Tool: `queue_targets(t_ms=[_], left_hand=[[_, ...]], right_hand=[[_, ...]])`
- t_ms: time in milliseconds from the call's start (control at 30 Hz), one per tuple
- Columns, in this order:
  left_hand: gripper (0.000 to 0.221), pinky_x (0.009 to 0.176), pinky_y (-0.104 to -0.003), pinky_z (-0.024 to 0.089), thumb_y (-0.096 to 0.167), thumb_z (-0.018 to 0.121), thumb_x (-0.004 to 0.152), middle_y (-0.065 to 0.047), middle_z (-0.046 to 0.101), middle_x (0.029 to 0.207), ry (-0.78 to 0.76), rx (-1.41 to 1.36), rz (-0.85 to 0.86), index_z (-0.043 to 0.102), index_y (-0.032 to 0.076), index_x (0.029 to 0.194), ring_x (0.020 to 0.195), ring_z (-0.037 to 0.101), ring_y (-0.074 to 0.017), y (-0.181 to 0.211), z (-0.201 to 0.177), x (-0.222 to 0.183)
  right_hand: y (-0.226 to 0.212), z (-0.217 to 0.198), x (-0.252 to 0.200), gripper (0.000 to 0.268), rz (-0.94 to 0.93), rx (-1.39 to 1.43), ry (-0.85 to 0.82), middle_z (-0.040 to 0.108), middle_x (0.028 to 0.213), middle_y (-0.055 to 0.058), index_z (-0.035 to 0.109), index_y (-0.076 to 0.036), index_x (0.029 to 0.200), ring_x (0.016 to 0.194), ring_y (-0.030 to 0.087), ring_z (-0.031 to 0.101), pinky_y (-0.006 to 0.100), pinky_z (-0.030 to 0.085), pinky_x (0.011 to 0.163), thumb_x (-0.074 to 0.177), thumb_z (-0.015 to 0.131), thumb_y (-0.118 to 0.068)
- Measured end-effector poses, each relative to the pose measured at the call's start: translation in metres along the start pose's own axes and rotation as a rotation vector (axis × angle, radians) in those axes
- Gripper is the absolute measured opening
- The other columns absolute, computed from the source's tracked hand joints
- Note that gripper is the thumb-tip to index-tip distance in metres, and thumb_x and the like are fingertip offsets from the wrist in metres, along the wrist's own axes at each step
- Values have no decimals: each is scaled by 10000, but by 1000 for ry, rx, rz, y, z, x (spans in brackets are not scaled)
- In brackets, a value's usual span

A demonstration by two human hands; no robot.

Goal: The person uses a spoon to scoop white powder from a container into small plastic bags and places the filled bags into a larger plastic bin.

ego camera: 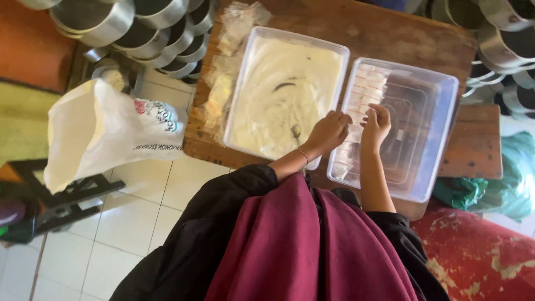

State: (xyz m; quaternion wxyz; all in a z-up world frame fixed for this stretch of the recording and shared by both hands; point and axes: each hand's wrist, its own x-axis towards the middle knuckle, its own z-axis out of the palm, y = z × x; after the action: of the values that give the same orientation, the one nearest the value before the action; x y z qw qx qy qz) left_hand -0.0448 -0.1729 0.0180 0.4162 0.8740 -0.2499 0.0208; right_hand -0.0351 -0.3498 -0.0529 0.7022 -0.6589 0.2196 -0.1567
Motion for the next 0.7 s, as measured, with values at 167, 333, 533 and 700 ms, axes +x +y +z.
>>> queue_targets(t_ms=[167, 333, 533, 700], left_hand=[[176, 899, -444, 511, 103, 630, 897, -101, 650, 1038, 189, -55, -162, 641, 84, 1071, 1021, 606, -326, -26, -67, 2], [175, 923, -432, 510, 81, 604, 897, -114, 649, 1077, 478, -92, -177, 617, 82, 1072, 1058, 605, -325, -74, -133, -20], [104, 721, -354, 559, 114, 540, 998, -106, 672, 1002, 689, -248, -437, 633, 67, 1006, 922, 678, -275, -137, -196, -62], [114, 786, -352, 514, 71, 575, 976, -130, 690, 985, 850, -57, -466, 666, 34, 1035, 902, 675, -284, -201, -223, -111]], right_hand=[[-38, 90, -16, 139, 59, 43, -233, 675, 921, 11, 700, -87, 1095, 756, 90, 612, 241, 520, 647, 1006, 595, -66], [-49, 182, -49, 118, 63, -60, -493, 653, 909, 13, 697, -82, 1096, 766, 88, 607, 238, 510, 654, 1023, 606, -71], [-32, 275, -87, 136, 81, -266, -843, 703, 918, 2, 680, -82, 1076, 716, 91, 627, 250, 540, 641, 986, 581, -59], [-46, 335, -123, 155, -69, -533, -1065, 706, 863, 19, 720, -81, 1052, 733, 100, 665, 279, 568, 681, 942, 611, -89]])
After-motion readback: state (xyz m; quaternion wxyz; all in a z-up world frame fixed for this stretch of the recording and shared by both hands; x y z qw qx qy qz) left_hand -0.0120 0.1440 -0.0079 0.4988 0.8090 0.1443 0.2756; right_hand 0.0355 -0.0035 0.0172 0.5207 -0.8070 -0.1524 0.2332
